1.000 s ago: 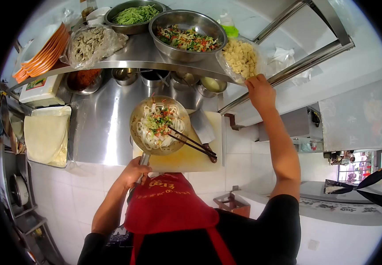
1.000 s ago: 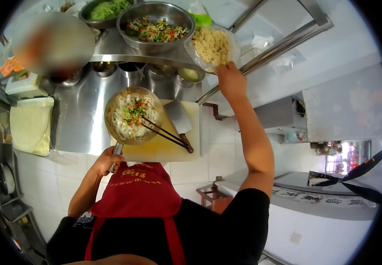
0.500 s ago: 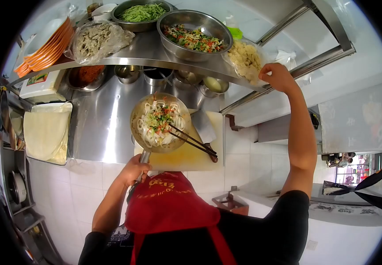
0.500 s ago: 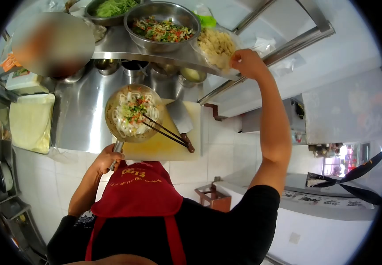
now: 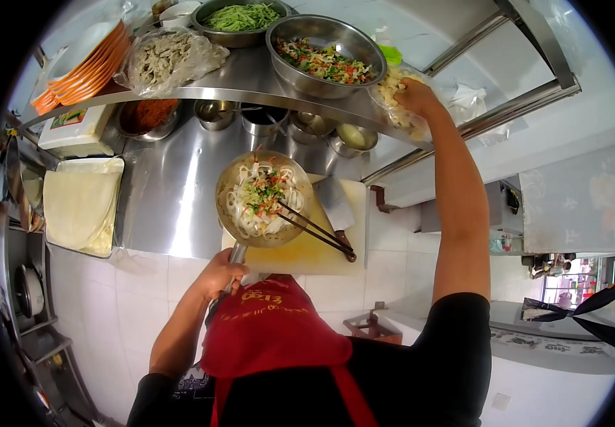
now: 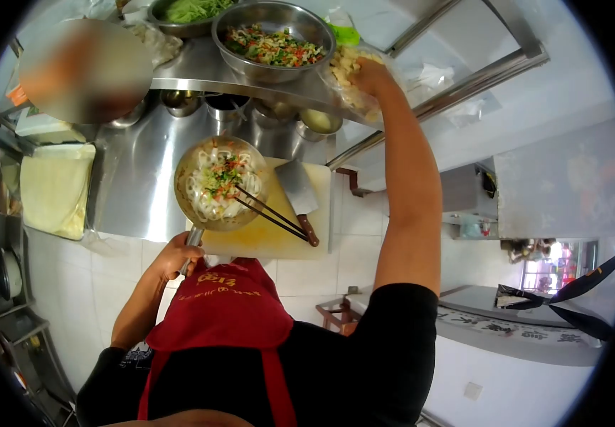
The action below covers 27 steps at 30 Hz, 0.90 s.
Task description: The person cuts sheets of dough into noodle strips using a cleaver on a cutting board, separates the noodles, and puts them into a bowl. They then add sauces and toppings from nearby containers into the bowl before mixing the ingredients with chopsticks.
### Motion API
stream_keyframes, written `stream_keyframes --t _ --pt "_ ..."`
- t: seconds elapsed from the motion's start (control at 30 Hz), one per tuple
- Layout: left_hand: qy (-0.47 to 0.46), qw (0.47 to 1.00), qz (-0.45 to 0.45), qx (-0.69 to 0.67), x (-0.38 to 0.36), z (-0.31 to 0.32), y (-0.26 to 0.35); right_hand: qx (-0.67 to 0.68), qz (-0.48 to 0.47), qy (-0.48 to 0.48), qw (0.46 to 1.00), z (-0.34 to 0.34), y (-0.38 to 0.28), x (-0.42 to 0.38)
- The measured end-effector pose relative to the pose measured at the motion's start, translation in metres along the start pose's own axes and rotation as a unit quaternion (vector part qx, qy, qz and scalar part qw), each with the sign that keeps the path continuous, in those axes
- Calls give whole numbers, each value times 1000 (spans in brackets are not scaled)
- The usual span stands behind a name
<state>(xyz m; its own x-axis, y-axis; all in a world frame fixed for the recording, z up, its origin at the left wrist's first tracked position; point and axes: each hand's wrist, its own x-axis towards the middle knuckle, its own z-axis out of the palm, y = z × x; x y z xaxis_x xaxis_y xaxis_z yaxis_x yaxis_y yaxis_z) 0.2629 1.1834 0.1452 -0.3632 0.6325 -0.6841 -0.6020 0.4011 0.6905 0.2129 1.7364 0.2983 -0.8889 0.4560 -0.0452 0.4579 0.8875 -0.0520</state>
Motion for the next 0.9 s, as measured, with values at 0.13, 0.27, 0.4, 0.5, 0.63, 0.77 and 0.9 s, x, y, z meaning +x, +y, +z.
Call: stream_keyframes --t 0.13,0.27,0.4,0.5,0.63,0.77,0.9 --pt "3 1000 3 -15 -6 -1 -2 10 6 81 997 -6 6 -12" --pt "0 1000 3 -16 -6 -2 -6 159 88 13 983 -25 10 -19" --pt "5 1000 4 27 -9 -6 -2 93 31 125 987 16 16 -15" --pt "11 999 -6 47 -8 -10 -4 32 30 35 998 8 2 -10" --pt "25 999 -15 35 -6 -14 -8 12 17 91 996 15 6 -4" --pt "4 999 -12 31 -13 -15 2 163 122 131 970 -3 26 1" --pt "-7 1000 -9 29 -6 -21 -8 512 84 198 832 -47 1 -26"
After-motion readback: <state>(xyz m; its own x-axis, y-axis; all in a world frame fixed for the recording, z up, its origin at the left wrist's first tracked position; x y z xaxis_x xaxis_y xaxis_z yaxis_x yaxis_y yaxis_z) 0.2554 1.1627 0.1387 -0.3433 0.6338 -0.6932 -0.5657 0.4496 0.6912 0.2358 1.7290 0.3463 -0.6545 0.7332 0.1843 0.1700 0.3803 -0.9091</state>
